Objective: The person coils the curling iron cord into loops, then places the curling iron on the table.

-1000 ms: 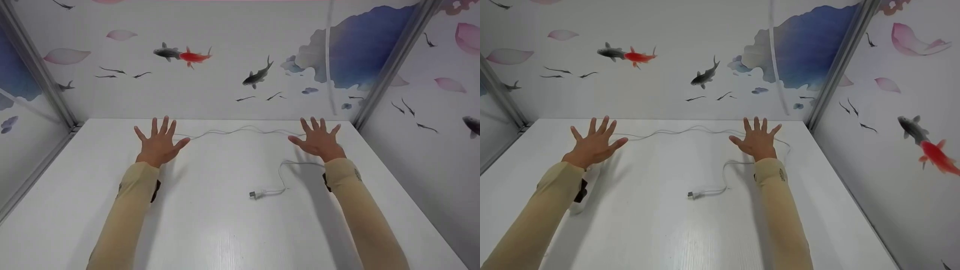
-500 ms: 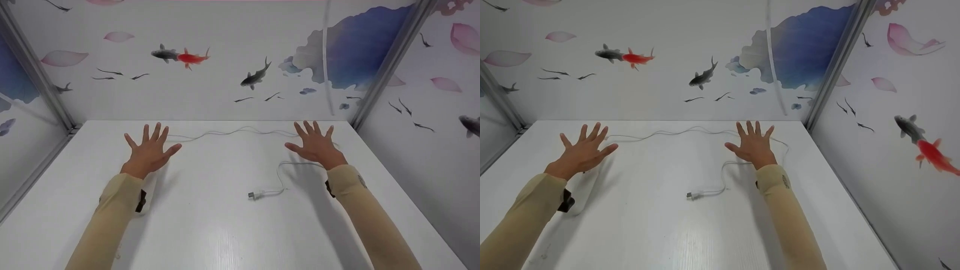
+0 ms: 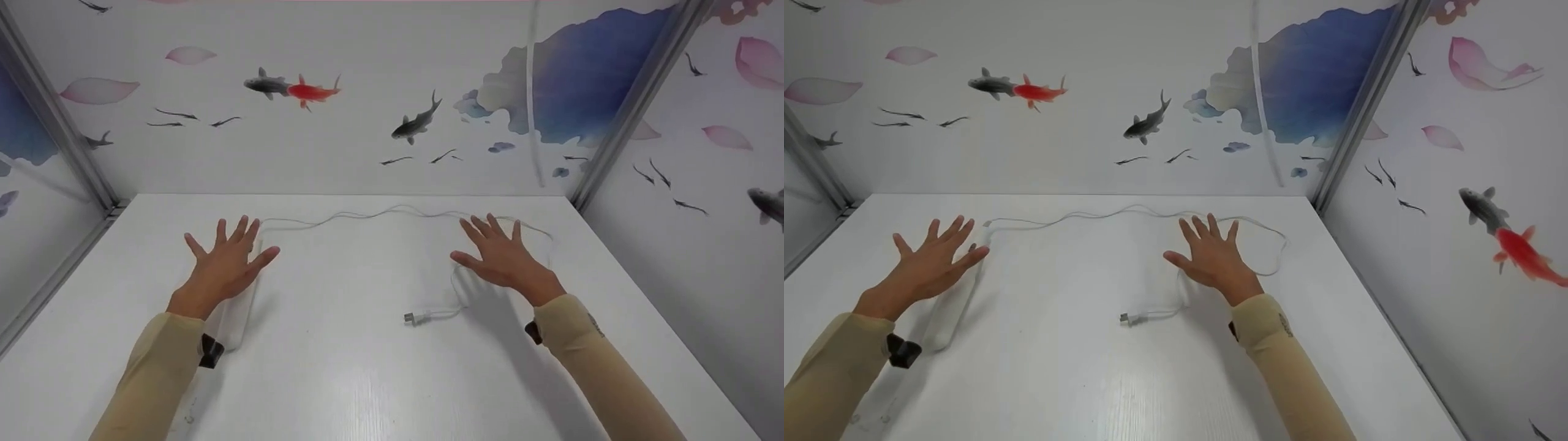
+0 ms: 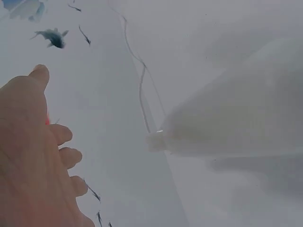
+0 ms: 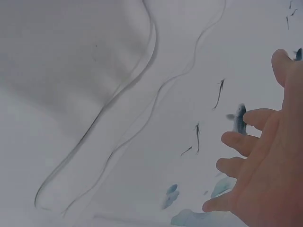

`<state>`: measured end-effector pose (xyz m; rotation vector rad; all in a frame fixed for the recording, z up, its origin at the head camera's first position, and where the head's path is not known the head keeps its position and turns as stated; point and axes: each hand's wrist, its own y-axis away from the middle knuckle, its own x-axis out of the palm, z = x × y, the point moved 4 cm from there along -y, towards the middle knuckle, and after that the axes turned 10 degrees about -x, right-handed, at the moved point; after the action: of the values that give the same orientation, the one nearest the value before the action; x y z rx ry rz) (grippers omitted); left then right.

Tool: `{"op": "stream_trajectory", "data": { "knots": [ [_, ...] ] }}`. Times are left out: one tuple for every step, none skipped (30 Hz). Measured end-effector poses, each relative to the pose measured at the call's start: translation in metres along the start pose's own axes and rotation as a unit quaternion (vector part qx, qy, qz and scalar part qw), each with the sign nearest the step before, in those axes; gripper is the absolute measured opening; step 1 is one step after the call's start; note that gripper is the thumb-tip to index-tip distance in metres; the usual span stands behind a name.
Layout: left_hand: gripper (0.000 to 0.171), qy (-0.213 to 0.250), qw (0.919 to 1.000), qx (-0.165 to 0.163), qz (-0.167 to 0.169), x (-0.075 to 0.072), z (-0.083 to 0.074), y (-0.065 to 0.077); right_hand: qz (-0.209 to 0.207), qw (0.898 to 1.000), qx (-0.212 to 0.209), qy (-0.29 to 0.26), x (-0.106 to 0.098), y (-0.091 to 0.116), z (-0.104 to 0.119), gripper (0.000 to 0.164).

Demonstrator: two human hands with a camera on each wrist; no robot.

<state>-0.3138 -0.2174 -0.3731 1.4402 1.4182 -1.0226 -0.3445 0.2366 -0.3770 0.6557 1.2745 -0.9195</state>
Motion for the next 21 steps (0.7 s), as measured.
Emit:
{"op": "stream_trajectory", "data": {
  "knots": [
    [0.091,0.011,0.9999,-0.003,0.003,0.0,0.003,0.002,-0.003,1.0,-0.002,-0.013,0.002,0.001,0.003,0.081],
    [0.091,0.024,0.9997,-0.006,0.005,0.0,0.006,0.004,-0.006,1.0,-0.003,-0.027,0.003,0.003,0.005,0.081],
    [0.091,0.038,0.9992,-0.009,0.008,0.001,0.008,0.005,-0.011,0.999,-0.004,-0.041,0.004,0.004,0.007,0.08],
    [0.09,0.054,0.9984,-0.013,0.01,0.001,0.011,0.007,-0.016,0.998,-0.004,-0.055,0.006,0.006,0.009,0.079],
    [0.09,0.067,0.9975,-0.018,0.012,0.001,0.013,0.008,-0.021,0.998,-0.005,-0.067,0.007,0.007,0.011,0.077],
    [0.09,0.079,0.9966,-0.021,0.014,0.002,0.015,0.01,-0.026,0.997,-0.007,-0.076,0.008,0.008,0.013,0.076],
    [0.09,0.089,0.9956,-0.024,0.016,0.002,0.016,0.011,-0.029,0.996,-0.008,-0.085,0.009,0.009,0.014,0.076],
    [0.09,0.099,0.9945,-0.026,0.018,0.003,0.017,0.013,-0.03,0.995,-0.01,-0.094,0.01,0.011,0.016,0.075],
    [0.09,0.111,0.9932,-0.028,0.022,0.004,0.018,0.014,-0.03,0.994,-0.011,-0.103,0.012,0.012,0.018,0.075],
    [0.09,0.123,0.9915,-0.03,0.027,0.005,0.019,0.015,-0.028,0.993,-0.012,-0.116,0.013,0.014,0.02,0.075],
    [0.09,0.136,0.9897,-0.032,0.034,0.007,0.019,0.016,-0.025,0.991,-0.013,-0.13,0.015,0.015,0.021,0.075],
    [0.089,0.148,0.9876,-0.036,0.039,0.008,0.02,0.017,-0.021,0.989,-0.013,-0.146,0.017,0.017,0.023,0.076],
    [0.089,0.16,0.9853,-0.04,0.045,0.01,0.022,0.018,-0.017,0.987,-0.014,-0.159,0.019,0.018,0.025,0.077],
    [0.089,0.171,0.9828,-0.045,0.051,0.013,0.023,0.018,-0.011,0.985,-0.016,-0.173,0.021,0.019,0.027,0.078],
    [0.089,0.181,0.9805,-0.051,0.057,0.015,0.025,0.019,-0.007,0.983,-0.02,-0.184,0.022,0.02,0.029,0.079],
    [0.09,0.187,0.9786,-0.059,0.062,0.018,0.027,0.019,-0.003,0.981,-0.023,-0.195,0.024,0.021,0.031,0.079],
    [0.091,0.192,0.977,-0.067,0.066,0.021,0.029,0.019,0.002,0.978,-0.024,-0.205,0.026,0.021,0.033,0.08],
    [0.092,0.194,0.9757,-0.075,0.068,0.023,0.031,0.02,0.007,0.977,-0.029,-0.211,0.028,0.022,0.035,0.08],
    [0.093,0.197,0.9743,-0.082,0.072,0.026,0.033,0.02,0.014,0.977,-0.033,-0.213,0.03,0.021,0.038,0.08],
    [0.094,0.199,0.9729,-0.09,0.075,0.028,0.035,0.019,0.021,0.976,-0.034,-0.216,0.033,0.021,0.04,0.08],
    [0.095,0.199,0.9719,-0.099,0.076,0.03,0.037,0.019,0.028,0.975,-0.035,-0.217,0.035,0.02,0.042,0.08]
  ]
}}
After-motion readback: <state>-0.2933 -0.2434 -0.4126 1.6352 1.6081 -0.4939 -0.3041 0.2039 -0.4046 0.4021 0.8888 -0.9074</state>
